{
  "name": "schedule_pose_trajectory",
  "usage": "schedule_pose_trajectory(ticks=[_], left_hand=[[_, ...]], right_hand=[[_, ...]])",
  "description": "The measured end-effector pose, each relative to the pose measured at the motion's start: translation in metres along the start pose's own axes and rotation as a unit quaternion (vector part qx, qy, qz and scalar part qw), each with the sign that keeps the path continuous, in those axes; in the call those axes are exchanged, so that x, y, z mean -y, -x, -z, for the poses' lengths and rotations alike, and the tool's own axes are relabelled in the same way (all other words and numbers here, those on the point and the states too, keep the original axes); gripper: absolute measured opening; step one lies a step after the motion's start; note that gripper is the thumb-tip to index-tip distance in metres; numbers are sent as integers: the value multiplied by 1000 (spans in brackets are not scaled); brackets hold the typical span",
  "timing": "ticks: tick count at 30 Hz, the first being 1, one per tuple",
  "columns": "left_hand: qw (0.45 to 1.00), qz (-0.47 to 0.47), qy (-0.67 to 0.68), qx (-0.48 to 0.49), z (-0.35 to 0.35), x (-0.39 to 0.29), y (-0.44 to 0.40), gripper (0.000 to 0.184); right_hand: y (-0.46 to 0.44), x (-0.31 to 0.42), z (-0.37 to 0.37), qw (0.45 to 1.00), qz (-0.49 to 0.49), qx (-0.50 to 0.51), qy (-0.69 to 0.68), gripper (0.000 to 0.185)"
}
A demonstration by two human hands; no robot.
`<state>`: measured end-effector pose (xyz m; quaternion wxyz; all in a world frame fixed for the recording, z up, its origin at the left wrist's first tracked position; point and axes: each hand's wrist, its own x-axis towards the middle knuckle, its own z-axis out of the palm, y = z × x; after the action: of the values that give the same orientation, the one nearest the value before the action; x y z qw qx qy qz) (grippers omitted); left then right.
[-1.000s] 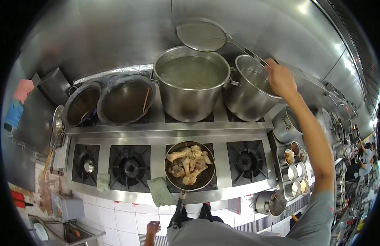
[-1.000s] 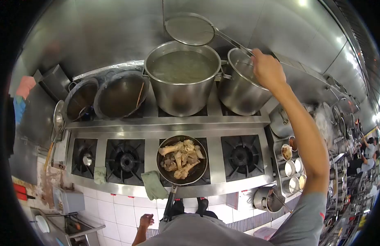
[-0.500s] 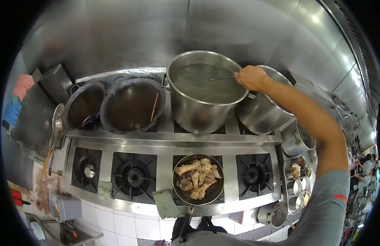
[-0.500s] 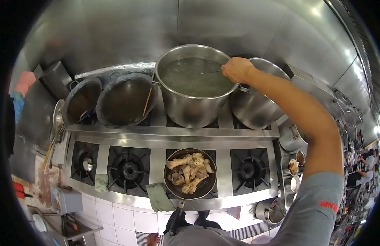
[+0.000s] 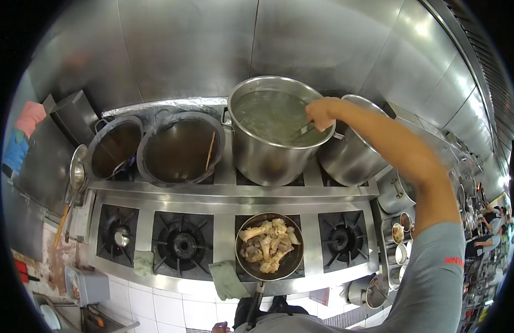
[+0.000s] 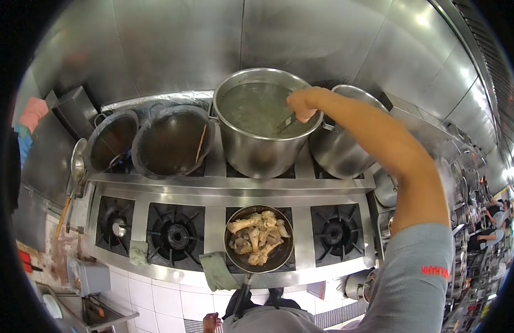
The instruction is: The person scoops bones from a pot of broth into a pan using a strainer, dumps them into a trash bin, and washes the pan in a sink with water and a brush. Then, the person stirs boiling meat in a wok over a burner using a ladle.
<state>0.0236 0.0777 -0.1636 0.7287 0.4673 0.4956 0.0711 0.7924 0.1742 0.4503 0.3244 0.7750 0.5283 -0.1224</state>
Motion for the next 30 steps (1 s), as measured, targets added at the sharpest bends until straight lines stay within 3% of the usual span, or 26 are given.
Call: schedule_pose_trajectory(ticks=[1, 2, 3, 4, 5, 7, 8, 11, 15, 19, 20, 22, 27, 30], left_hand=[[1000, -1, -1, -1, 5, 5, 0, 41], [983, -99, -156, -8, 14, 15, -5, 40], [931, -195, -307, -15, 18, 18, -8, 40], [989, -67, -129, -19, 18, 19, -3, 37], [989, -67, -129, -18, 18, 14, 5, 37], [989, 137, -9, -59, 16, -6, 12, 36], [986, 151, -30, -61, 18, -6, 10, 35], [991, 105, -73, -45, 21, -14, 8, 37], [978, 176, -97, -61, 13, -47, -11, 26], [984, 165, -59, -21, 15, -44, -28, 29], [983, 143, -95, -66, 3, -56, -16, 28], [980, 152, -104, -77, -15, -84, -6, 29], [977, 153, -120, -82, -24, -92, 3, 30], [975, 170, -125, -64, -11, -68, -1, 27]], right_hand=[[-4, -2, -5, 1000, 0, -1, -1, 26], [-5, -5, -9, 999, -8, -37, -9, 25], [-4, -9, -10, 997, -16, -73, -17, 24], [-1, -15, -11, 997, -17, -75, -17, 24], [3, -22, -12, 996, -34, -83, -29, 22], [16, -36, -16, 993, -53, -92, -43, 19], [24, -42, -18, 988, -58, -101, -106, 17], [47, -58, -24, 969, -72, -116, -205, 14], [71, -67, -33, 939, -113, -129, -297, 10], [78, -81, -47, 923, -100, -156, -338, 12], [81, -83, -46, 919, -119, -134, -352, 13], [92, -83, -41, 915, -134, -111, -365, 16], [114, -107, -40, 922, -151, -151, -322, 51], [122, -129, -40, 915, -164, -200, -309, 51]])
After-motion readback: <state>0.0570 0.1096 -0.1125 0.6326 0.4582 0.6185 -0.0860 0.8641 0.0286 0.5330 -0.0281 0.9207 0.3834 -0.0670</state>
